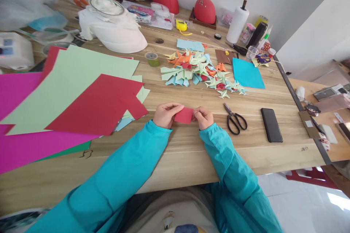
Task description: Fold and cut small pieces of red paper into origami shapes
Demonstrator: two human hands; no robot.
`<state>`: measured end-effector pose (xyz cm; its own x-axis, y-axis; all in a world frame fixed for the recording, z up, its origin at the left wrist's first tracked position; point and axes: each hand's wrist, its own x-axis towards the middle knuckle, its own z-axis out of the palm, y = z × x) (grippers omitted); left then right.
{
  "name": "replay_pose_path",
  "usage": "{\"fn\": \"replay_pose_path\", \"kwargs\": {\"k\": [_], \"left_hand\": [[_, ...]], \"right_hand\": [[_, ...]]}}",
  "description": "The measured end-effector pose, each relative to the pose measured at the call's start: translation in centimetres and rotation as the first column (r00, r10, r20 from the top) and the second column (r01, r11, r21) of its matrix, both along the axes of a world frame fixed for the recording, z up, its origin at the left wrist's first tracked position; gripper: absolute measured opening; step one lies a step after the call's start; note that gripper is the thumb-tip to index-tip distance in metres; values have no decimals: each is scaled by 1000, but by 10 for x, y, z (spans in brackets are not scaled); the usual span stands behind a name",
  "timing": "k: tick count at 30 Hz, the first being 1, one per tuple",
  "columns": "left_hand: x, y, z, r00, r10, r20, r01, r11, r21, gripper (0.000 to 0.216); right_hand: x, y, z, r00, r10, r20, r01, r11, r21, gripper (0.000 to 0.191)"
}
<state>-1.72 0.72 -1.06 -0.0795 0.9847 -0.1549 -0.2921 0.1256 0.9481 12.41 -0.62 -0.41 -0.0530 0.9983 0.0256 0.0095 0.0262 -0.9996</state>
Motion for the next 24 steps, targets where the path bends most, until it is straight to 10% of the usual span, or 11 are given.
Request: {"fn": "replay_pose_path", "kwargs": {"k": [5, 24], "left_hand": [[1, -2, 0, 997, -14, 77, 17, 999, -37, 32], [2, -9, 9, 871, -203, -446, 325, 921, 216, 20]], "right_hand": [[2, 2, 0, 995, -48, -93, 43, 998, -52, 29], [0, -2, 1, 987, 64, 149, -71, 996, 48, 20]]}}
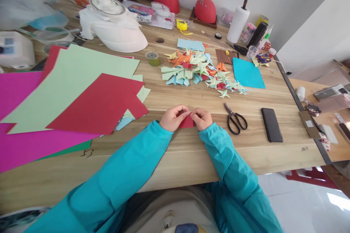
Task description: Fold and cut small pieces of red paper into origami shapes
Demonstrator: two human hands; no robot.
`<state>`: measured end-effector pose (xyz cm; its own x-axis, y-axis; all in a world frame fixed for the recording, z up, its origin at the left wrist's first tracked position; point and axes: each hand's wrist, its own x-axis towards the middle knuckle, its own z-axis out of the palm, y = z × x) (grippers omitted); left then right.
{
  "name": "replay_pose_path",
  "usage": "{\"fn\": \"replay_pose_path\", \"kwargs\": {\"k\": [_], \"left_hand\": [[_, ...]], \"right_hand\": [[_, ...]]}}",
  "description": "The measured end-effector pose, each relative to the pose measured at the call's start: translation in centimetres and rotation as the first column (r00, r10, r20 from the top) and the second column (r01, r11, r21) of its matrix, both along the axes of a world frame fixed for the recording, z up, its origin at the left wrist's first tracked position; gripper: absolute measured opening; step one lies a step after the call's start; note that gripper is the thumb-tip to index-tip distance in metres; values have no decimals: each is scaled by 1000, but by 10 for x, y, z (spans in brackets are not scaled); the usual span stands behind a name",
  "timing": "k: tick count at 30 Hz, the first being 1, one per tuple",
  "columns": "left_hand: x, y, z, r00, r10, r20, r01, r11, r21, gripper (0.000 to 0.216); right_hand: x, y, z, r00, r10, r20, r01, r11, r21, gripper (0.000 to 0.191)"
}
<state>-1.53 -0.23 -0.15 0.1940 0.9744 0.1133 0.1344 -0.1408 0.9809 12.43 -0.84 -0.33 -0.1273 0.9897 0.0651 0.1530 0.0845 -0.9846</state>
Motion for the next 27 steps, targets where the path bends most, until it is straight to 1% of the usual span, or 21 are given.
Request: {"fn": "replay_pose_path", "kwargs": {"k": [4, 7, 9, 12, 13, 15, 18, 21, 24, 27], "left_hand": [[3, -2, 3, 1000, 6, -6, -6, 1000, 2, 19], [2, 1, 0, 999, 42, 24, -42, 999, -11, 19], [-1, 6, -4, 992, 109, 70, -107, 994, -26, 20], [-8, 14, -11, 943, 272, 189, -259, 962, -91, 22], [-10, 16, -12, 924, 307, 227, -288, 951, -114, 23], [-12, 18, -12, 909, 334, 249, -311, 942, -126, 24], [-9, 13, -9, 932, 297, 207, -279, 954, -110, 25], [-3, 6, -5, 961, 224, 161, -212, 973, -90, 25], [2, 1, -1, 974, 178, 140, -169, 983, -72, 25], [3, 1, 0, 985, 116, 128, -108, 992, -64, 24]], "right_hand": [[0, 2, 1, 998, -12, -54, 10, 999, -37, 14], [0, 2, 1, 995, -7, -96, -1, 997, -83, 13], [0, 1, 0, 996, 12, -84, -20, 995, -95, 13], [1, -2, -2, 998, 49, -25, -51, 996, -74, 11], [2, -2, -2, 999, 52, -16, -53, 996, -65, 10], [2, -2, -3, 999, 43, -31, -44, 998, -54, 11], [2, 1, -3, 995, 12, -98, -17, 998, -52, 15], [1, 3, -3, 995, -5, -99, 1, 999, -33, 21], [-1, 3, -4, 998, 33, -52, -33, 999, 0, 23], [-1, 2, -3, 997, 82, -17, -82, 997, 5, 23]]}}
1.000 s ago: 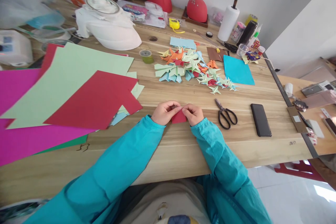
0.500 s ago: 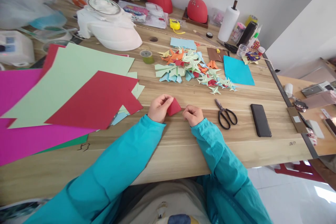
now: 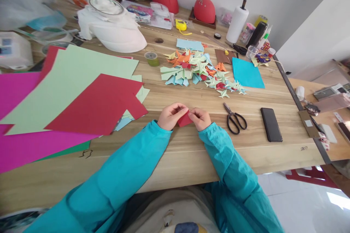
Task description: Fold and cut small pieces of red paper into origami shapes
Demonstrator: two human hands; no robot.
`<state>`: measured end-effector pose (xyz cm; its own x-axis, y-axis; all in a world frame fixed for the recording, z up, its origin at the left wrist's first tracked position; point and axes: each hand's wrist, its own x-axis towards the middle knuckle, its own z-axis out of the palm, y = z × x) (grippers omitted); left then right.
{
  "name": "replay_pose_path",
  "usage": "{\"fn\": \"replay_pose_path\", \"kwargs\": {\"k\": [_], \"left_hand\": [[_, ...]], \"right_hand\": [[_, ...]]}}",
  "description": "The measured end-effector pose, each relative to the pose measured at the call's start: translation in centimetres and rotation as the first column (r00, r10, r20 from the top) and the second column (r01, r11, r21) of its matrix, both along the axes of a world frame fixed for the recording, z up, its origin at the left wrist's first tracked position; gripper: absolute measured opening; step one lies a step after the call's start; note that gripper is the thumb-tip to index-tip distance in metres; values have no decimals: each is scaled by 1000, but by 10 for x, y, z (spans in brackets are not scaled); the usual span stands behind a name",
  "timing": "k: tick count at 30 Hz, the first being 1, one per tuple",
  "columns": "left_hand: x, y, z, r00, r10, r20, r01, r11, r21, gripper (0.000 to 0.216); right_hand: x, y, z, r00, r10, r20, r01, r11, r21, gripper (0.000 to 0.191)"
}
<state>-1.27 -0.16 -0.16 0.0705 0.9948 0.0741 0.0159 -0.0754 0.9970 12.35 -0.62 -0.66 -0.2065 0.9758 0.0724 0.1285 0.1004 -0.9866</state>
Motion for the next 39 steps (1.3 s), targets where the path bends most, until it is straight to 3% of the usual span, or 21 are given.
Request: {"fn": "replay_pose_path", "kwargs": {"k": [4, 11, 16, 22, 39], "left_hand": [[-2, 2, -4, 999, -36, 7, 36, 999, -7, 22], [-5, 13, -19, 956, 146, 254, -109, 982, -156, 25], [-5, 12, -16, 954, 162, 250, -124, 979, -160, 25], [-3, 4, -3, 999, -8, 38, 10, 997, -71, 22], [-4, -1, 5, 958, -273, -94, 266, 961, -83, 21]], "right_hand": [[1, -1, 3, 1000, 29, 12, -29, 999, 16, 18], [1, -3, 6, 999, 48, 19, -48, 998, -43, 13], [4, -2, 2, 999, 30, -31, -31, 999, -24, 17], [1, 1, -2, 1000, -23, -1, 23, 1000, -10, 25], [1, 0, 4, 999, 26, 31, -24, 997, -73, 42]]}}
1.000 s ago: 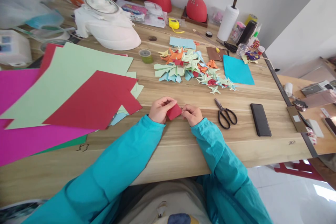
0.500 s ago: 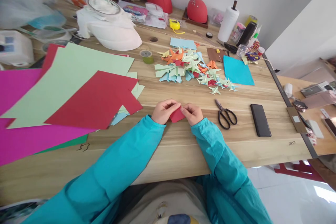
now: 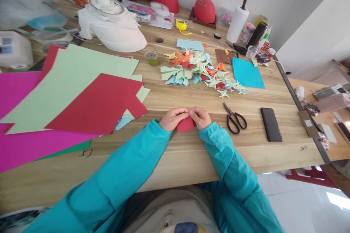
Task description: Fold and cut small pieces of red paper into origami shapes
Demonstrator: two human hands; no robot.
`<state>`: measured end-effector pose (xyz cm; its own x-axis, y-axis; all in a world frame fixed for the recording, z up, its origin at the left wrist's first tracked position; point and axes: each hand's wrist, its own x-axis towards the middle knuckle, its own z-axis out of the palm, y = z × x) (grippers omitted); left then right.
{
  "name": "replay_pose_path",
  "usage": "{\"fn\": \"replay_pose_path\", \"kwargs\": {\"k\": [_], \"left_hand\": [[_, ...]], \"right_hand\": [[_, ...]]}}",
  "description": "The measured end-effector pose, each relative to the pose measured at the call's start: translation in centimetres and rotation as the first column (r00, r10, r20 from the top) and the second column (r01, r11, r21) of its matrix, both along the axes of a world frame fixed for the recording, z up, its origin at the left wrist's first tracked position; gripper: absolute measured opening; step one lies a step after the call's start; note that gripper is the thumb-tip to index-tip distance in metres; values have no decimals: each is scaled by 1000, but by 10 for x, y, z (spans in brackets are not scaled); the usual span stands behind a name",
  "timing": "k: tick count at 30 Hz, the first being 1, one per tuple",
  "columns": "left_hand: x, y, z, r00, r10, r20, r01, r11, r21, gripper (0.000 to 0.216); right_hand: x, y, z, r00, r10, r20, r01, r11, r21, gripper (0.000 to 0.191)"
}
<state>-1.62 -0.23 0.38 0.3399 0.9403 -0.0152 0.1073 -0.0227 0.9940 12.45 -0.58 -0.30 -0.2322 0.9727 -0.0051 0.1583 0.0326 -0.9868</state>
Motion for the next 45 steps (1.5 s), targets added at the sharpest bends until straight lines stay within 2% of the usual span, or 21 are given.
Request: {"fn": "replay_pose_path", "kwargs": {"k": [4, 9, 15, 20, 25, 28, 31, 34, 38, 41, 45], "left_hand": [[-1, 1, 1, 999, 3, 42, -2, 999, -46, 20], [-3, 1, -2, 990, 41, 138, -8, 972, -234, 16], [-1, 0, 0, 990, 20, 142, 9, 980, -201, 15], [-8, 1, -3, 981, 82, 176, -37, 969, -243, 14], [-15, 0, -4, 956, 141, 258, -98, 980, -175, 17], [-7, -6, -2, 949, 180, 260, -139, 976, -168, 19], [5, -14, -1, 966, 140, 219, -106, 981, -161, 26], [10, -20, -1, 977, 150, 151, -134, 985, -112, 25], [6, -18, -3, 959, 248, 140, -235, 967, -102, 21], [3, -16, -5, 951, 265, 157, -242, 958, -155, 22], [7, -17, -7, 916, 284, 283, -216, 945, -248, 37]], "right_hand": [[2, 3, -4, 1000, -15, 23, 15, 1000, 11, 45], [4, 4, -2, 993, -89, -72, 87, 996, -35, 45], [5, 3, -2, 998, -41, -37, 41, 999, -22, 46], [16, 10, -13, 976, -216, -28, 216, 976, -7, 45], [34, 16, -13, 925, -373, -67, 376, 926, 37, 46], [34, 11, -9, 952, -305, -11, 305, 949, 78, 46], [24, 2, -5, 982, -179, 64, 170, 977, 129, 46], [14, -5, -3, 988, -134, 81, 120, 981, 155, 45], [9, -9, -3, 996, -61, 60, 58, 997, 56, 40], [9, -8, -3, 995, -81, 59, 79, 996, 28, 41], [11, -3, -4, 977, -211, 17, 210, 976, 52, 42]]}}
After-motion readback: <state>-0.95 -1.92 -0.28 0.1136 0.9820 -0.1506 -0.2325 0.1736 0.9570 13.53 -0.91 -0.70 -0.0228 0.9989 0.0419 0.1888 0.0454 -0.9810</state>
